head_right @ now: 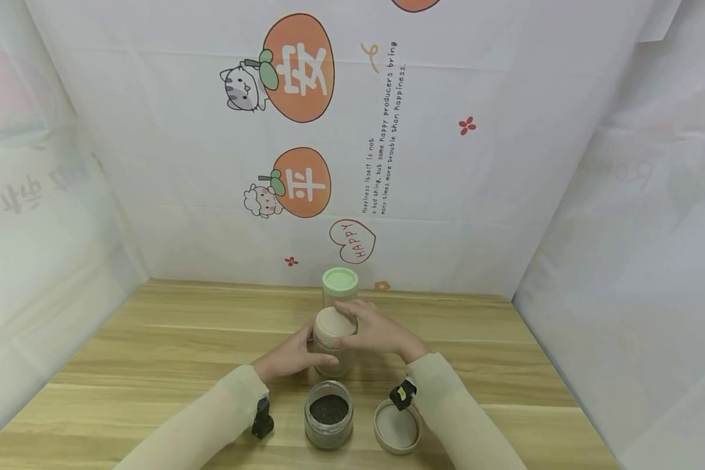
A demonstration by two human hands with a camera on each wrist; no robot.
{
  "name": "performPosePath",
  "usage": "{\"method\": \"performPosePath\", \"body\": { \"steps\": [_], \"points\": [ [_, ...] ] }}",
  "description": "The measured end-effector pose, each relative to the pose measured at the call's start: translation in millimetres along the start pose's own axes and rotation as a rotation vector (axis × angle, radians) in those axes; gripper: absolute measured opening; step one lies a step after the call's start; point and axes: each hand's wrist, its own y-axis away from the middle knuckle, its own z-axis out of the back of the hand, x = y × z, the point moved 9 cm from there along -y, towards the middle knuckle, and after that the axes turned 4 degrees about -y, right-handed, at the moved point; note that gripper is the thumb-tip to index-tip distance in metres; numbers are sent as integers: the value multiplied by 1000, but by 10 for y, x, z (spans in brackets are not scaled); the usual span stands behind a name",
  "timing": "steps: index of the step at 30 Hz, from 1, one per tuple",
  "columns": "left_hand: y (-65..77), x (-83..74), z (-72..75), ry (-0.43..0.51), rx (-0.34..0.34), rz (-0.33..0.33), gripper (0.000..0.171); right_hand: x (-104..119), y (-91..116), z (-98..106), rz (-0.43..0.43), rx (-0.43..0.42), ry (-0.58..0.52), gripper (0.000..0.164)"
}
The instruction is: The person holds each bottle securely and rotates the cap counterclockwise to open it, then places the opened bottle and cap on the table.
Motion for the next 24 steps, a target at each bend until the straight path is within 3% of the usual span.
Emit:
{"method": "performPosePath", "body": {
  "steps": [9, 17, 24],
  "points": [
    [-5, -19, -2, 2, 11, -25, 89, 146, -66, -13, 0, -21, 124, 88],
    [-2, -13, 4, -6, 20, -29, 86, 197, -152, -37, 14, 16, 270, 85],
    [6, -58, -13, 8, 40, -60, 81, 264, -183, -67, 36, 60, 309, 78]
  ]
}}
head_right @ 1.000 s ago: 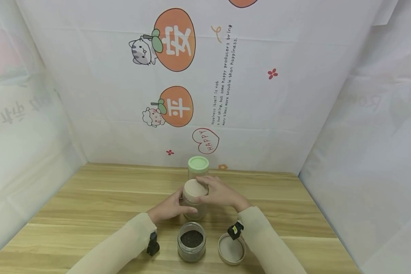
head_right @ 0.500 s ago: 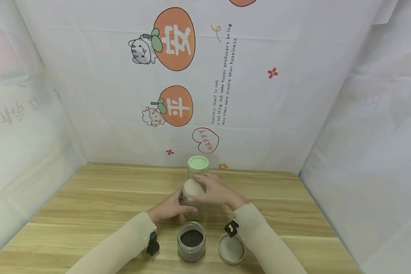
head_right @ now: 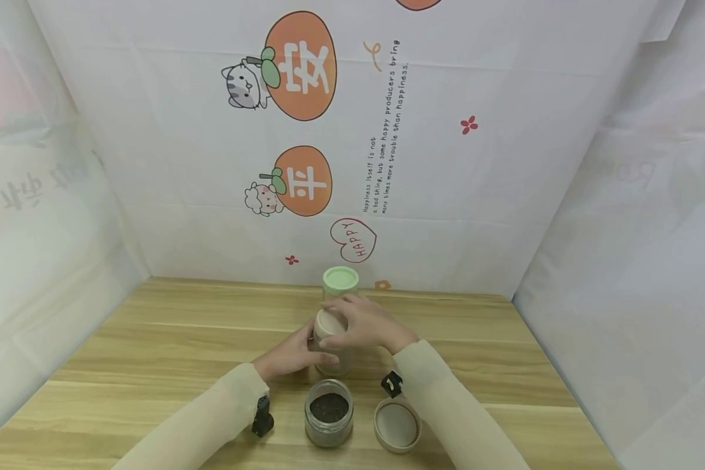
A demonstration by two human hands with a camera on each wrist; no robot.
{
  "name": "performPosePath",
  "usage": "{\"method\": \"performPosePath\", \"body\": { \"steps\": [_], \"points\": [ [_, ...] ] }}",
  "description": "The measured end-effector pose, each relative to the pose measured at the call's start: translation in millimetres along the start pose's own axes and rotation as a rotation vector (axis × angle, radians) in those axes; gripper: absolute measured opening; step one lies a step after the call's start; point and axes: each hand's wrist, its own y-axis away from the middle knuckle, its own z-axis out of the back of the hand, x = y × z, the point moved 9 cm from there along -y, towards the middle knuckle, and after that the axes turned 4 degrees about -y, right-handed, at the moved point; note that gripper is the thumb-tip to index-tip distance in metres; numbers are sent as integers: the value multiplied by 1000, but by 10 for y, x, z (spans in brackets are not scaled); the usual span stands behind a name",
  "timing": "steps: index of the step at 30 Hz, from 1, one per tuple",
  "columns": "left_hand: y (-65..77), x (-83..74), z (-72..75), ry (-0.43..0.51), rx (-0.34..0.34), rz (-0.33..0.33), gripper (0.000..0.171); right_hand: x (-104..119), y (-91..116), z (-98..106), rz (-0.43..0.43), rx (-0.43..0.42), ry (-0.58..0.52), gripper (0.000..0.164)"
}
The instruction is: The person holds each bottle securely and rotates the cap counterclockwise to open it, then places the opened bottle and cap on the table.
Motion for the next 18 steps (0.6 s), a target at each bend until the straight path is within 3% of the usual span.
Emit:
{"method": "performPosePath", "body": {
  "steps": [10, 18],
  "points": [
    [-1, -27, -11, -2, 5, -7, 83, 2, -9, -3, -18, 18, 2, 73],
    [-3, 4, -6, 9, 3, 8, 83, 13, -15, 46, -26, -14, -17, 77]
  ]
}}
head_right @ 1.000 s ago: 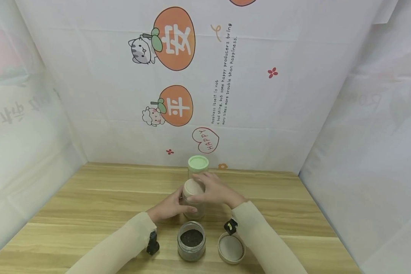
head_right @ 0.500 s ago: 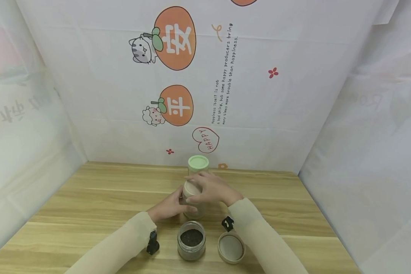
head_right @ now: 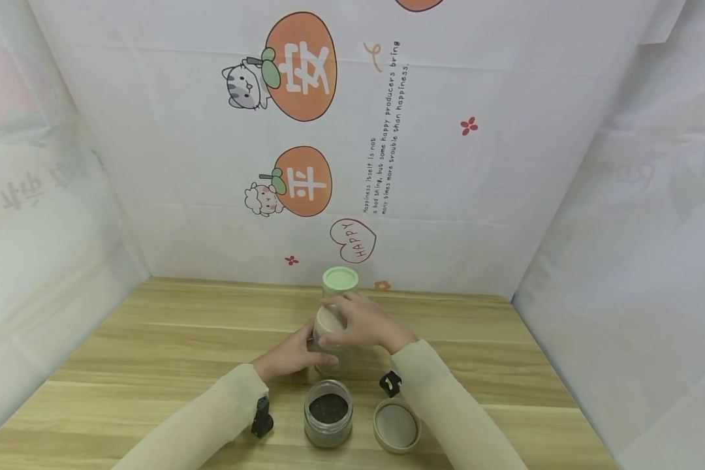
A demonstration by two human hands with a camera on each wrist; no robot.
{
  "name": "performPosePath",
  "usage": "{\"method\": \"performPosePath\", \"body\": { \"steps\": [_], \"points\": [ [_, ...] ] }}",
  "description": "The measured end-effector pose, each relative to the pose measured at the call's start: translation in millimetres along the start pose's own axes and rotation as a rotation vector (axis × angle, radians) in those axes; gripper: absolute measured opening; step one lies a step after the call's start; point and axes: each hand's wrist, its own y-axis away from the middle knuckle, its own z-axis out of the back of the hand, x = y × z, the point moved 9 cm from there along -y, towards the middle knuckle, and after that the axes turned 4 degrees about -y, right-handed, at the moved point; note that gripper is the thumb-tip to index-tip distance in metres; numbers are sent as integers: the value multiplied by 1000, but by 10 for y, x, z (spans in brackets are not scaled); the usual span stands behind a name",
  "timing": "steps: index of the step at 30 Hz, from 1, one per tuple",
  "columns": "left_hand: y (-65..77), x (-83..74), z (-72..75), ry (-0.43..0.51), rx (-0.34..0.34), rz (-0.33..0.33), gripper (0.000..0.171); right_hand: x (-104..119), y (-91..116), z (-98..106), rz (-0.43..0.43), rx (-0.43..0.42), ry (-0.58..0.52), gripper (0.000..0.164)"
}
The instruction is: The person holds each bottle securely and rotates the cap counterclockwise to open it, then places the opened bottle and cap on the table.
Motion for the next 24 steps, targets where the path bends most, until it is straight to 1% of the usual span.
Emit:
{"method": "performPosePath", "body": {
  "steps": [7, 9, 12, 16, 20, 24],
  "points": [
    [8, 47, 20, -22, -17, 24, 84, -8, -5, 28, 5, -19, 4, 79],
    [13, 43, 21, -25, -19, 26, 83, -17, 0, 37, 1, -22, -13, 81],
    [17, 23, 11, -11, -16, 19, 83, -39, 21, 65, -11, -30, -87, 84],
    [12, 24, -2, 11, -11, 19, 84, -68, 74, 117, -26, -50, -198, 84],
    [9, 54, -5, 13, -11, 27, 86, -104, 132, 153, -34, -61, -236, 83],
    [14, 57, -1, 2, -15, 27, 87, -177, 182, 177, -64, -66, -273, 83]
  ]
}}
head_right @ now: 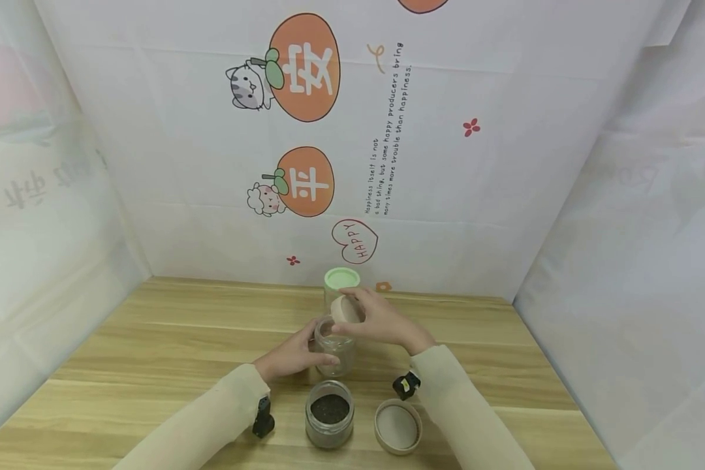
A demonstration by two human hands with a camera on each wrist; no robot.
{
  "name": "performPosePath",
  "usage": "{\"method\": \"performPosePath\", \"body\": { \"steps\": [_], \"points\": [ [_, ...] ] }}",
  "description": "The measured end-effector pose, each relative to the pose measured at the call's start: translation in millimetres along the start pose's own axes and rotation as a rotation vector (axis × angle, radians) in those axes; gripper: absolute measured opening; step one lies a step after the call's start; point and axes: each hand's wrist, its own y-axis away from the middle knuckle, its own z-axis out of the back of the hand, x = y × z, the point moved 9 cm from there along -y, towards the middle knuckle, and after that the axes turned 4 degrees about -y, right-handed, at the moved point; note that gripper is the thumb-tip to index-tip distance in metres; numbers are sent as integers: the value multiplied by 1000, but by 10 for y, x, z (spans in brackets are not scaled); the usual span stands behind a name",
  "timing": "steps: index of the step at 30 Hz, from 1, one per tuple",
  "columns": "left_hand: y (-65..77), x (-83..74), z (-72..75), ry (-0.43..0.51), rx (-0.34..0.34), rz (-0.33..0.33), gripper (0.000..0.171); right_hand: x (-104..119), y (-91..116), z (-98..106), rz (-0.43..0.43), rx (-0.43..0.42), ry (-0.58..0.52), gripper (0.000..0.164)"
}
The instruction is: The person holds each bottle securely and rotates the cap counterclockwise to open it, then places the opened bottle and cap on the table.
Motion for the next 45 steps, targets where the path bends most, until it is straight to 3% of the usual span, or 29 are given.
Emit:
{"method": "performPosePath", "body": {
  "steps": [5, 11, 17, 22, 33, 45],
  "points": [
    [7, -12, 19, -38, -24, 13, 89, -62, 54, 73, 3, -32, -57, 86],
    [9, 9, 25, -58, -39, 24, 89, -128, 99, 118, 57, -61, -123, 77],
    [1, 3, 31, -78, -58, 28, 89, -173, 191, 181, -6, -92, -194, 77],
    [3, 11, 45, -98, -73, 41, 89, -374, 235, 190, -50, -108, -193, 84],
    [8, 7, 37, -114, -70, 44, 88, -561, 392, 199, -54, -111, -149, 85],
    [28, -22, 35, -110, -66, 44, 89, -807, 487, 120, -123, -99, -148, 91]
  ]
}}
